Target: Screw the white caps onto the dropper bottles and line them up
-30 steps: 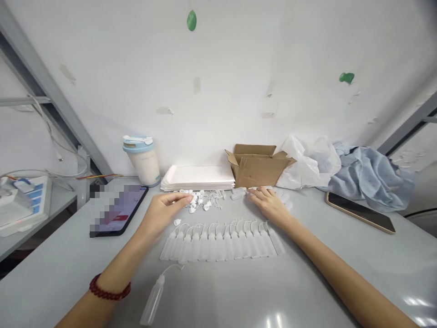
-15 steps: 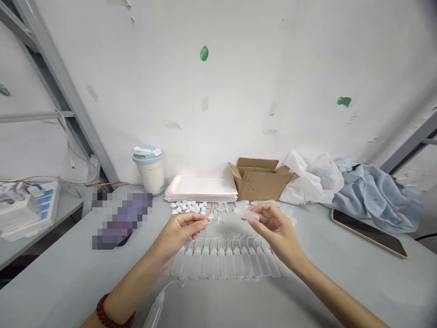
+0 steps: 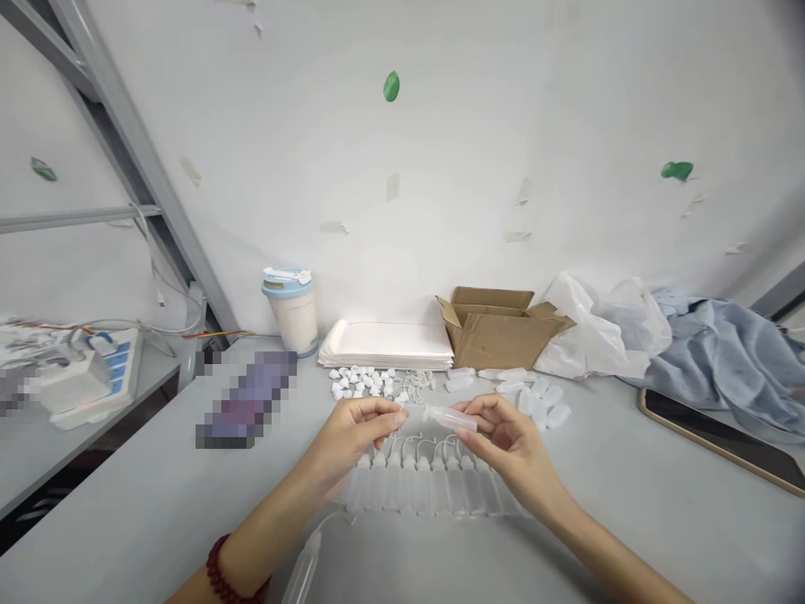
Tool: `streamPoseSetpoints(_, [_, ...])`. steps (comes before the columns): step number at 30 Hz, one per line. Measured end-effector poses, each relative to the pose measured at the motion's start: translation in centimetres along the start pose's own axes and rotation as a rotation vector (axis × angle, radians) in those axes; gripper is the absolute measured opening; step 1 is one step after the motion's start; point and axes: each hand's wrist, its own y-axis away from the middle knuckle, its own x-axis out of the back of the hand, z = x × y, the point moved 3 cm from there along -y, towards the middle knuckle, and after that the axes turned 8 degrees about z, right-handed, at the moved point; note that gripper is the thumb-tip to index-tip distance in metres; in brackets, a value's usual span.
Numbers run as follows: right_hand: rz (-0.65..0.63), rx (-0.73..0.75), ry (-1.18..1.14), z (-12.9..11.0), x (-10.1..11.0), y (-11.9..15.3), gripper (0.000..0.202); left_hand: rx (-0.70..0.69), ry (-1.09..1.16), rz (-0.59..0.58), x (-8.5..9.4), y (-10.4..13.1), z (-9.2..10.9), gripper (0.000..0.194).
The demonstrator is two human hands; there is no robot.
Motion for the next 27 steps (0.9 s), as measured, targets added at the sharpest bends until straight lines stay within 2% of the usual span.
streamPoseSetpoints(16, [0.018, -0.044, -0.018, -0.15, -0.12, 0.32, 0.024, -0.004, 0.032, 0.001, -0.33, 0.16, -0.35, 0.019])
streamPoseSetpoints(27, [-0.033, -0.066, -0.062, -0.05, -0.45, 0.77, 0.018, 0.001, -0.077, -0.081, -0.81, 0.63, 0.00, 0.017])
